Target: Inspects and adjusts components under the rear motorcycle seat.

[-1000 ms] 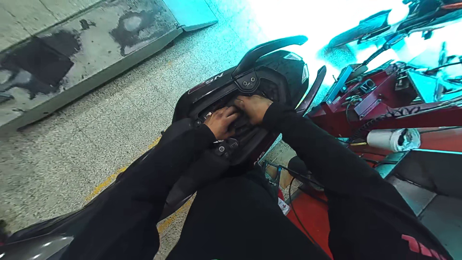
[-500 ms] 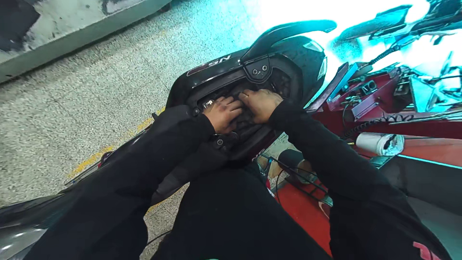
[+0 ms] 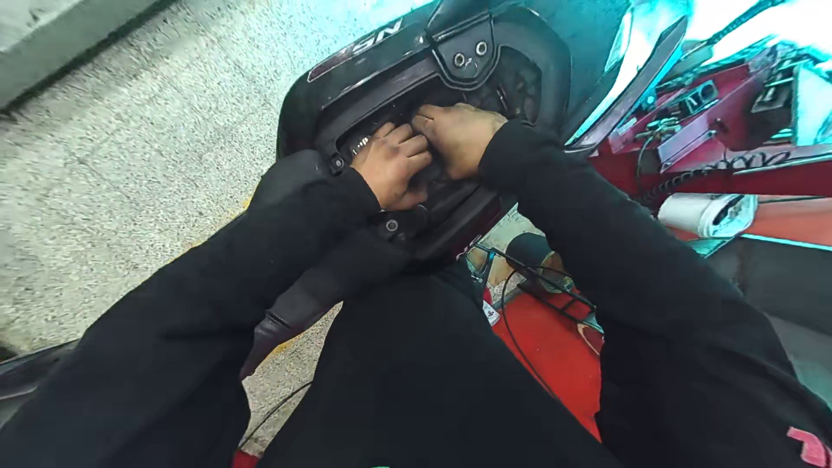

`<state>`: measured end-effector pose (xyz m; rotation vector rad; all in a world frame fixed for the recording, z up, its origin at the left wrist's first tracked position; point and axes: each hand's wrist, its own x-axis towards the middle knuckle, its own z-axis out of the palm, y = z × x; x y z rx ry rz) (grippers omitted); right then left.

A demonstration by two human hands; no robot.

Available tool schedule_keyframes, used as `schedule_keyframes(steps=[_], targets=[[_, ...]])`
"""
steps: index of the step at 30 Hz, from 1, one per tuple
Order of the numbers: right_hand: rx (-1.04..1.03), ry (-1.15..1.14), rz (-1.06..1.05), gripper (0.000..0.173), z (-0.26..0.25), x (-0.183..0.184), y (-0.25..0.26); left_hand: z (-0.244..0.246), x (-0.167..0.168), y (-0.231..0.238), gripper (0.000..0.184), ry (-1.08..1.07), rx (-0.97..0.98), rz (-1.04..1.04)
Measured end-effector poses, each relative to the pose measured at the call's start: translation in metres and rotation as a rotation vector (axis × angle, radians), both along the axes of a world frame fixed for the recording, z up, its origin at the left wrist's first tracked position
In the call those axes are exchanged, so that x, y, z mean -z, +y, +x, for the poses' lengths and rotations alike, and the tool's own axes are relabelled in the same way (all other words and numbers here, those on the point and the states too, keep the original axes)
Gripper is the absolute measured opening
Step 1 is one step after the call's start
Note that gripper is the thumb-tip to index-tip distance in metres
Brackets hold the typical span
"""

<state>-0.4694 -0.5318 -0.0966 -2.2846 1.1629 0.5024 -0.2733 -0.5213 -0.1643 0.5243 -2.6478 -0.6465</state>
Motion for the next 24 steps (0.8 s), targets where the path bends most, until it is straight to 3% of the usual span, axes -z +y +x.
schedule_keyframes(steps=[8, 12, 14, 17, 19, 24], targets=[[-0.009, -0.010, -0.006, 0.084, -0.001, 0.006, 0.000, -0.001, 0.000, 0.003, 0.037, -0.014, -0.037, -0.036], [0.150, -0.050, -0.052, 0.079, -0.001, -0.004, 0.016, 0.002, 0.000, 0.002, 0.035, 0.009, -0.055, 0.005], [0.221, -0.101, -0.133, 0.076, -0.002, -0.004, 0.029, 0.002, 0.000, 0.001, 0.043, 0.024, -0.136, 0.028], [0.245, -0.046, -0.159, 0.090, -0.002, 0.005, 0.037, -0.001, -0.005, 0.010, 0.082, -0.101, -0.292, 0.158], [0.176, 0.036, -0.148, 0.085, 0.002, 0.009, 0.029, -0.004, -0.009, 0.011, 0.099, -0.214, -0.342, 0.157], [0.130, 0.082, -0.111, 0.074, -0.002, 0.004, 0.024, -0.017, -0.019, 0.022, 0.086, -0.337, -0.423, 0.207]])
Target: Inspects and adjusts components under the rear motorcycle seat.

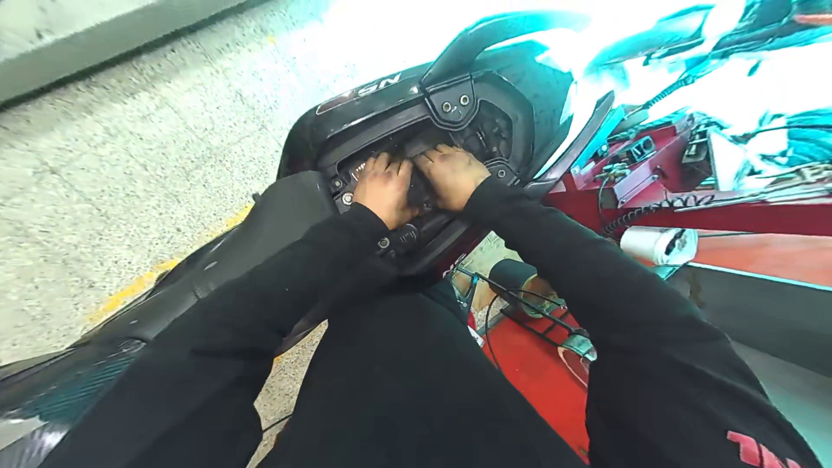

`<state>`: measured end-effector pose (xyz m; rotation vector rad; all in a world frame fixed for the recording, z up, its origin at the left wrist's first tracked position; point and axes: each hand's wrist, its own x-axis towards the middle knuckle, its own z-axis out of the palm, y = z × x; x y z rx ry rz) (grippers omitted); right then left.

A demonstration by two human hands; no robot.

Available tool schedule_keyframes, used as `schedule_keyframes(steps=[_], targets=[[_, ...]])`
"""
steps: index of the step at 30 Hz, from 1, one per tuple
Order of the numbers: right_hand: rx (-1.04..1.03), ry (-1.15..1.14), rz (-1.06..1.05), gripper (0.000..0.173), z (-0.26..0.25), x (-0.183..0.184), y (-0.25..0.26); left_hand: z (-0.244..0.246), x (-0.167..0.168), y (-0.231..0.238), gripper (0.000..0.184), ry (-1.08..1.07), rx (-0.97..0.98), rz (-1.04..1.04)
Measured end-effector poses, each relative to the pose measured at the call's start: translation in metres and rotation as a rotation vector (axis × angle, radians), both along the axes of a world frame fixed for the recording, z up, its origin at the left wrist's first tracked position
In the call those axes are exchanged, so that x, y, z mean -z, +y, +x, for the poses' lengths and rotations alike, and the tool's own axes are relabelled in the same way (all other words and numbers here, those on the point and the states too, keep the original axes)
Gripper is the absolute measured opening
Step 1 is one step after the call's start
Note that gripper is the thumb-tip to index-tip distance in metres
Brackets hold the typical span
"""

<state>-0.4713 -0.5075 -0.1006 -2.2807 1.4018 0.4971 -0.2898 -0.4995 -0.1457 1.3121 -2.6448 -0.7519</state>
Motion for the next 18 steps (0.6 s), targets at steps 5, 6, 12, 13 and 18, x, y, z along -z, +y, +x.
schedule_keyframes(steps=[5, 6, 12, 13, 18], targets=[[-0.056, -0.097, -0.037, 0.075, -0.018, -0.007, -0.003, 0.004, 0.007, 0.002, 0.082, 0.128, 0.007, -0.049], [-0.072, -0.116, -0.044, 0.074, -0.019, -0.007, -0.001, 0.004, 0.008, 0.003, 0.081, 0.140, -0.003, -0.060], [-0.060, -0.107, -0.067, 0.068, -0.006, 0.000, 0.004, 0.000, 0.004, 0.002, 0.090, 0.077, -0.045, -0.037], [-0.065, -0.124, -0.068, 0.069, -0.007, 0.001, 0.003, 0.001, 0.003, 0.002, 0.091, 0.072, -0.048, -0.025], [-0.037, -0.146, -0.056, 0.075, -0.006, 0.001, -0.003, 0.001, -0.001, 0.000, 0.093, 0.038, -0.068, -0.003]])
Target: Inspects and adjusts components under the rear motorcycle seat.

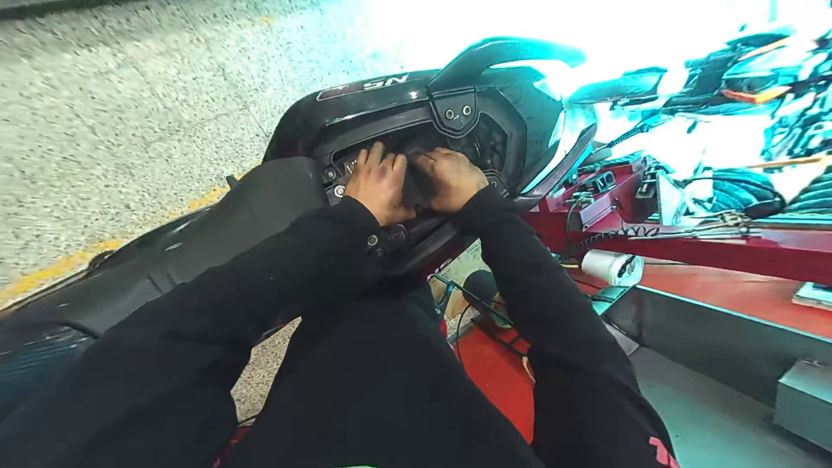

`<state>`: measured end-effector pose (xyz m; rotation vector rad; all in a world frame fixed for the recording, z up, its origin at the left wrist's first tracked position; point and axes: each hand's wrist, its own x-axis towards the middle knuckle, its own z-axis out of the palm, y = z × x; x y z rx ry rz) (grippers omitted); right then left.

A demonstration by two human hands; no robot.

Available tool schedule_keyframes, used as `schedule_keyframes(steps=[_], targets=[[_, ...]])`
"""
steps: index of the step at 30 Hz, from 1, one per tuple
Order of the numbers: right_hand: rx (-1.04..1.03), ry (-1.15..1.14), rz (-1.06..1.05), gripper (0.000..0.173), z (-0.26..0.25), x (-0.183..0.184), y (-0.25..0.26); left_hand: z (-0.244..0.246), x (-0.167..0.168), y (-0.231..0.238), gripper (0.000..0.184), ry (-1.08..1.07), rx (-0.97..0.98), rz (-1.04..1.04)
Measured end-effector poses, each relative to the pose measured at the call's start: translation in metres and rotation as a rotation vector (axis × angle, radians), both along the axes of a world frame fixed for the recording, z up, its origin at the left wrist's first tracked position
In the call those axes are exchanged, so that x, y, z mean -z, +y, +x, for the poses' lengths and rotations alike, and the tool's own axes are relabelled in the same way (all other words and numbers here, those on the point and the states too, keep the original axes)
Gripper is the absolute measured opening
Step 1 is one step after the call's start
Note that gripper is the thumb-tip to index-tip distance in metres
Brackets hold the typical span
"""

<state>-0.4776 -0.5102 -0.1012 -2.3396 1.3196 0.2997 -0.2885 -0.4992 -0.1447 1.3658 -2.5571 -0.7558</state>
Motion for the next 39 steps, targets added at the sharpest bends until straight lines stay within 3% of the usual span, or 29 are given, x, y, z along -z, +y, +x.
schedule_keyframes(steps=[5, 9, 11, 16, 22, 25, 30, 39], targets=[[0.109, 0.008, -0.073, 0.090, 0.007, -0.003, 0.015, -0.001, 0.002, 0.002, 0.096, -0.011, -0.014, -0.045], [0.556, -0.200, -0.336, 0.073, 0.024, 0.000, 0.080, 0.002, 0.005, 0.002, 0.088, 0.037, -0.016, -0.105], [0.765, -0.172, -0.299, 0.078, 0.039, 0.002, 0.098, 0.001, 0.005, 0.006, 0.085, 0.053, 0.018, -0.088], [0.982, -0.206, -0.266, 0.078, 0.065, -0.011, 0.087, -0.003, -0.010, 0.002, 0.088, 0.015, 0.139, -0.052], [1.051, -0.286, -0.100, 0.084, 0.081, -0.012, 0.098, -0.003, -0.004, 0.011, 0.071, 0.033, 0.117, -0.109], [1.088, -0.355, -0.142, 0.083, 0.076, -0.009, 0.093, -0.005, -0.002, 0.010, 0.065, 0.031, 0.086, -0.124], [1.188, -0.348, -0.046, 0.091, 0.068, -0.020, 0.075, -0.007, -0.002, 0.008, 0.072, -0.021, 0.058, -0.096], [1.246, -0.313, -0.019, 0.075, 0.063, -0.014, 0.052, -0.009, 0.004, 0.010, 0.074, -0.005, -0.009, -0.216]])
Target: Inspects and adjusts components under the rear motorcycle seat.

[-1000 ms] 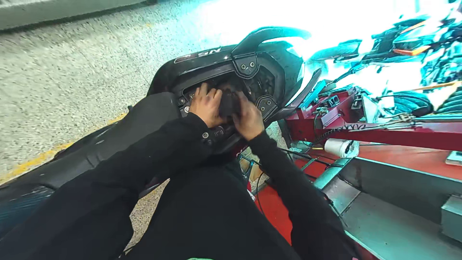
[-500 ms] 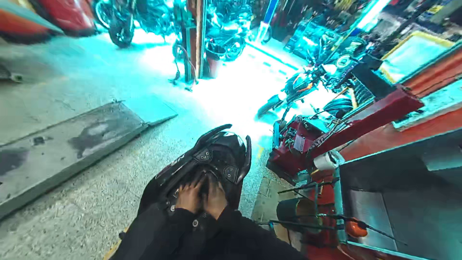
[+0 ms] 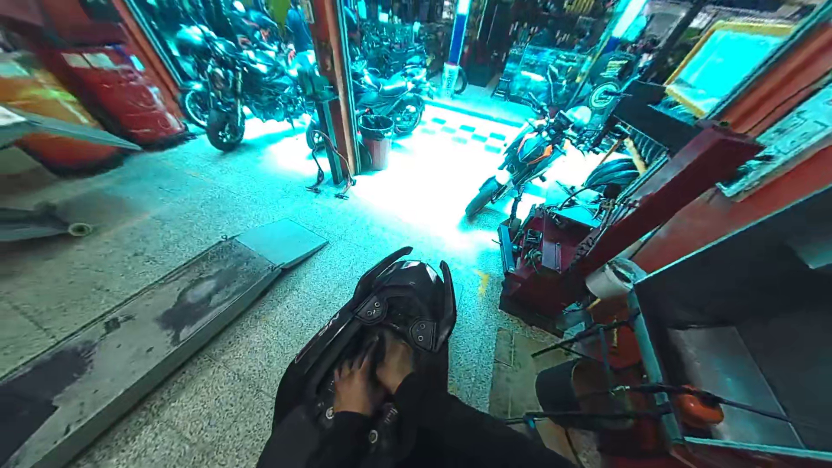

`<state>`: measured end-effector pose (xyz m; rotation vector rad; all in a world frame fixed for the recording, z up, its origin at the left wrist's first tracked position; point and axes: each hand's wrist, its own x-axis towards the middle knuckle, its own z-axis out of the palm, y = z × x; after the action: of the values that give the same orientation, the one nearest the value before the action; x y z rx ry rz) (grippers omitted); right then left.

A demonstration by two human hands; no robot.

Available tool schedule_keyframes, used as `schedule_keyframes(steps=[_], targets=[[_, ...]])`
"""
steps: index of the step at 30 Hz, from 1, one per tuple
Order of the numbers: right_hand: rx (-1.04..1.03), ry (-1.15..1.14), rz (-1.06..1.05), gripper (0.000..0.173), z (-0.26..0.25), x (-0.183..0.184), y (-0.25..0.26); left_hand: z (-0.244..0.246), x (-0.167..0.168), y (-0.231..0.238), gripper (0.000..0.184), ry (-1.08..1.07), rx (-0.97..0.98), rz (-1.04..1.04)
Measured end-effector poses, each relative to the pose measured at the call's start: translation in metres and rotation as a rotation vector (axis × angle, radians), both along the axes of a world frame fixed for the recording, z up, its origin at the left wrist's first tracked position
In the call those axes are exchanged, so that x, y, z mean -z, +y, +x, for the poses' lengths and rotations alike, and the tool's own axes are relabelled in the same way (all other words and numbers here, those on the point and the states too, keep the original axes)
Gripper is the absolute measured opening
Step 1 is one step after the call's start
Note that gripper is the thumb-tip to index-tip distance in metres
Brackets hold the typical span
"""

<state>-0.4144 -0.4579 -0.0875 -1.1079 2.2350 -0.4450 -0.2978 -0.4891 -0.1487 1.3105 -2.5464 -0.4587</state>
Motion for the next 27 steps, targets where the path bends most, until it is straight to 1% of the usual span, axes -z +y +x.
schedule_keyframes(steps=[3, 5, 8, 10, 15, 17, 19, 23, 27], targets=[[-0.069, -0.004, -0.025, 0.065, -0.005, 0.006, 0.000, -0.002, -0.001, 0.000, 0.075, -0.021, -0.015, -0.008], [-0.111, 0.000, -0.059, 0.060, -0.009, 0.010, -0.001, -0.003, -0.004, -0.001, 0.081, -0.041, -0.011, 0.018], [-0.101, -0.019, -0.077, 0.061, -0.010, 0.011, -0.002, -0.004, -0.003, -0.002, 0.086, -0.112, 0.013, 0.026], [-0.103, -0.014, -0.054, 0.063, -0.010, 0.008, -0.002, -0.002, -0.002, -0.003, 0.088, -0.138, 0.049, 0.034], [-0.110, 0.020, -0.024, 0.066, -0.009, 0.007, -0.003, -0.001, -0.008, -0.006, 0.084, -0.207, 0.095, 0.118], [-0.095, 0.005, -0.019, 0.067, -0.010, 0.007, -0.004, -0.001, -0.008, -0.007, 0.084, -0.180, 0.103, 0.123], [-0.092, 0.002, -0.031, 0.064, -0.011, 0.009, -0.003, 0.001, -0.004, -0.006, 0.082, -0.118, 0.112, 0.097], [-0.132, 0.081, -0.017, 0.056, -0.003, 0.008, -0.001, 0.000, -0.009, -0.010, 0.078, -0.177, 0.111, 0.157], [-0.125, 0.091, -0.001, 0.058, -0.006, 0.010, -0.001, 0.000, -0.006, -0.009, 0.077, -0.167, 0.109, 0.177]])
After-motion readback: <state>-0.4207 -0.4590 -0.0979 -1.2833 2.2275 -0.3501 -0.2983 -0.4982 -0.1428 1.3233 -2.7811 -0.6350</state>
